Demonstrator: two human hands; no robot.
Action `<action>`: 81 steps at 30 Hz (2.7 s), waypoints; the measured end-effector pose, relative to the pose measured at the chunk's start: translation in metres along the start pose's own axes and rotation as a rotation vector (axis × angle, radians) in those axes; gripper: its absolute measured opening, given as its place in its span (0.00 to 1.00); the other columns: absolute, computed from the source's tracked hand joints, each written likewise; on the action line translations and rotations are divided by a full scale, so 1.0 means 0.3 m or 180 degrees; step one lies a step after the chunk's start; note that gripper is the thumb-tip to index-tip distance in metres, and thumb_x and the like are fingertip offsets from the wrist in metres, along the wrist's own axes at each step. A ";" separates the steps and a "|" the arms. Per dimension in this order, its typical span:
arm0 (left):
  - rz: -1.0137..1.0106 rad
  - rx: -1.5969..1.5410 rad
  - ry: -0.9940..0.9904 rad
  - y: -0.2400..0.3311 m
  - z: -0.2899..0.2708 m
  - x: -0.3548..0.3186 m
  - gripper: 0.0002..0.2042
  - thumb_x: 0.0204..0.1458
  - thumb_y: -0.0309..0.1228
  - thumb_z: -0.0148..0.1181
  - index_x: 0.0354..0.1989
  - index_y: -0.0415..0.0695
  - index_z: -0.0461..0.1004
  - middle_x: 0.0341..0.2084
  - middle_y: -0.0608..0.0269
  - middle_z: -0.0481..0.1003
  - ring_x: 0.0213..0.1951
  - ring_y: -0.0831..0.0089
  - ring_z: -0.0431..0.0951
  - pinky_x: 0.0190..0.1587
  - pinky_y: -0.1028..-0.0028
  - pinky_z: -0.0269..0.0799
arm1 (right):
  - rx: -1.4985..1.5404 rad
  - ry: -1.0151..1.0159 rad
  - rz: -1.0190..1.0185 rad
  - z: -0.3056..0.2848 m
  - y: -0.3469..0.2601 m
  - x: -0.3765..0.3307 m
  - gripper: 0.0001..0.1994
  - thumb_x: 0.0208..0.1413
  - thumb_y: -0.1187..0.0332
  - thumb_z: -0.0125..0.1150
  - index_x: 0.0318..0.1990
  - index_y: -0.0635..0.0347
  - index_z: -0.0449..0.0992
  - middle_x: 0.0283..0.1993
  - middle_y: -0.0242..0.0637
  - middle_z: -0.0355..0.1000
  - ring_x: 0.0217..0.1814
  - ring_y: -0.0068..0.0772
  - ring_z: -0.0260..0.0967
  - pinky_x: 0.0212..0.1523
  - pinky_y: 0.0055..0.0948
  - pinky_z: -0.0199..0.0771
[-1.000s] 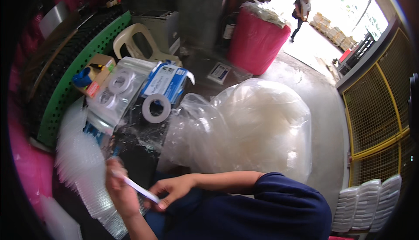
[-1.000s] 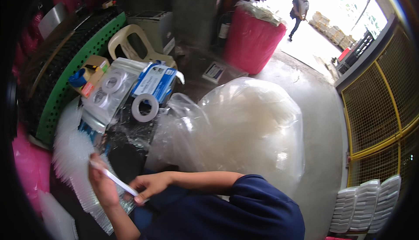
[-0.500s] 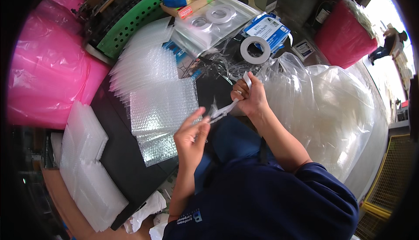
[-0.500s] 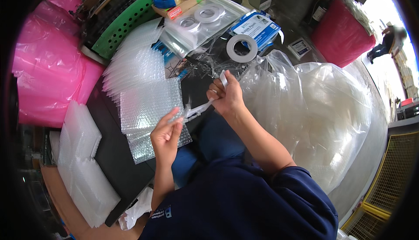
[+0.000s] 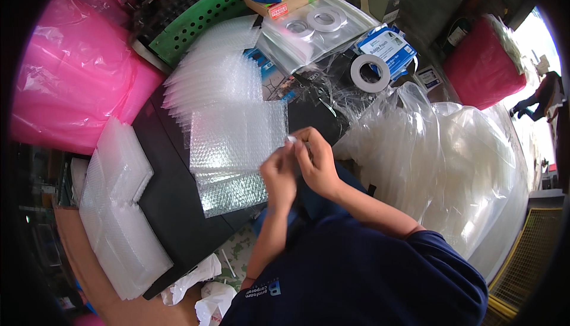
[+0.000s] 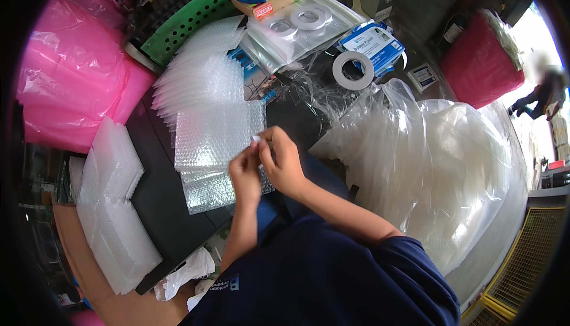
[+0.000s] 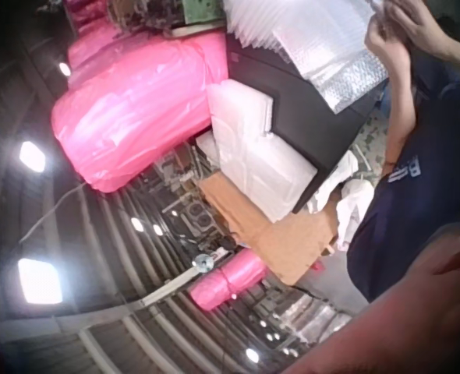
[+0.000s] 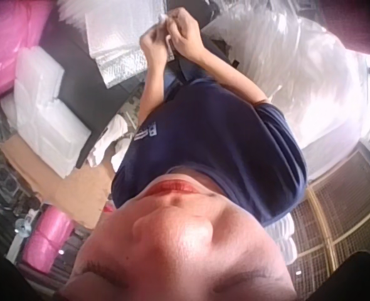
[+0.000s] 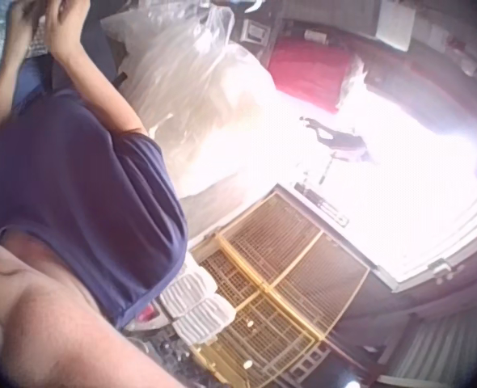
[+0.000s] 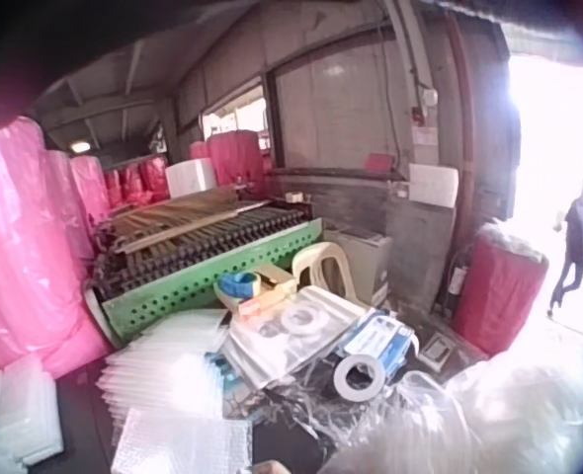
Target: The person handles multiple sheets of bubble wrap, stacking them on a table. They then use a roll of clear tape to seal the edges of the bubble wrap sheets. The person works in a warehouse environment with various packaging supplies visible.
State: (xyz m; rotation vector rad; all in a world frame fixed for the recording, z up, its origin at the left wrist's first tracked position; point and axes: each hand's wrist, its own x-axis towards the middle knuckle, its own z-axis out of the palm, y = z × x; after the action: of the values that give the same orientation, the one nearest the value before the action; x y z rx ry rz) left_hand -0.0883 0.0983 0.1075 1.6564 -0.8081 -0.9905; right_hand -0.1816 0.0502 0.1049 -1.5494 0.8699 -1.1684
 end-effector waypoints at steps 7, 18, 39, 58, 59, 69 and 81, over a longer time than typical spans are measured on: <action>-0.0868 -0.3156 0.0007 -0.022 0.027 0.047 0.26 0.62 0.43 0.42 0.64 0.42 0.50 0.58 0.56 0.58 0.50 0.68 0.64 0.54 0.67 0.61 | -0.0771 -0.0473 -0.1550 0.061 -0.054 -0.040 0.09 0.47 0.74 0.52 0.37 0.64 0.67 0.33 0.45 0.66 0.38 0.49 0.65 0.42 0.37 0.68; 0.1191 -0.0694 -0.0288 -0.086 0.102 0.075 0.32 0.63 0.47 0.28 0.67 0.32 0.37 0.68 0.43 0.38 0.69 0.53 0.38 0.68 0.65 0.34 | 0.1468 -0.0772 0.0574 0.033 -0.082 -0.011 0.25 0.64 0.65 0.39 0.65 0.66 0.47 0.65 0.49 0.52 0.67 0.36 0.50 0.65 0.32 0.48; 0.0792 -0.1022 -0.0630 0.092 0.188 0.048 0.33 0.63 0.49 0.32 0.69 0.41 0.34 0.69 0.52 0.36 0.70 0.59 0.35 0.68 0.63 0.35 | 0.1807 0.0087 0.2997 -0.066 -0.155 0.101 0.27 0.67 0.53 0.32 0.64 0.64 0.55 0.63 0.44 0.60 0.64 0.35 0.56 0.63 0.30 0.52; 0.1016 -0.1023 -0.1112 0.094 0.197 0.024 0.31 0.64 0.43 0.30 0.67 0.35 0.33 0.69 0.48 0.35 0.70 0.61 0.32 0.68 0.66 0.31 | 0.2549 0.0375 0.1666 -0.098 0.032 0.040 0.23 0.63 0.69 0.47 0.65 0.64 0.55 0.62 0.43 0.61 0.62 0.34 0.62 0.58 0.29 0.65; 0.1242 -0.0856 -0.1300 0.093 0.214 0.002 0.31 0.64 0.42 0.32 0.67 0.34 0.33 0.68 0.47 0.36 0.70 0.59 0.33 0.68 0.65 0.32 | 0.2477 0.0739 0.2298 -0.127 0.025 0.061 0.26 0.60 0.72 0.50 0.65 0.61 0.53 0.58 0.46 0.64 0.56 0.36 0.67 0.50 0.33 0.72; 0.1525 -0.0495 -0.0565 0.024 0.229 0.062 0.23 0.61 0.26 0.43 0.65 0.35 0.51 0.62 0.46 0.58 0.62 0.57 0.61 0.64 0.63 0.51 | 0.3666 0.0471 0.2889 -0.172 -0.033 0.043 0.17 0.65 0.61 0.43 0.52 0.64 0.68 0.51 0.36 0.68 0.56 0.28 0.61 0.57 0.27 0.62; 0.0935 -0.1661 -0.0860 0.092 0.145 0.023 0.28 0.61 0.44 0.41 0.65 0.40 0.52 0.63 0.56 0.56 0.62 0.68 0.57 0.62 0.69 0.54 | 0.3058 -0.0333 0.2062 -0.213 -0.029 0.009 0.12 0.65 0.64 0.44 0.29 0.56 0.69 0.20 0.23 0.59 0.17 0.13 0.46 0.19 0.16 0.47</action>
State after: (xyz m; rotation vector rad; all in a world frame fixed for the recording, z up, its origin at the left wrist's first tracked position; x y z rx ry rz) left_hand -0.1255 0.0669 0.1255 0.9432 -0.8512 -1.1116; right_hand -0.2420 0.0324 0.1184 -0.4742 0.5281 -0.8045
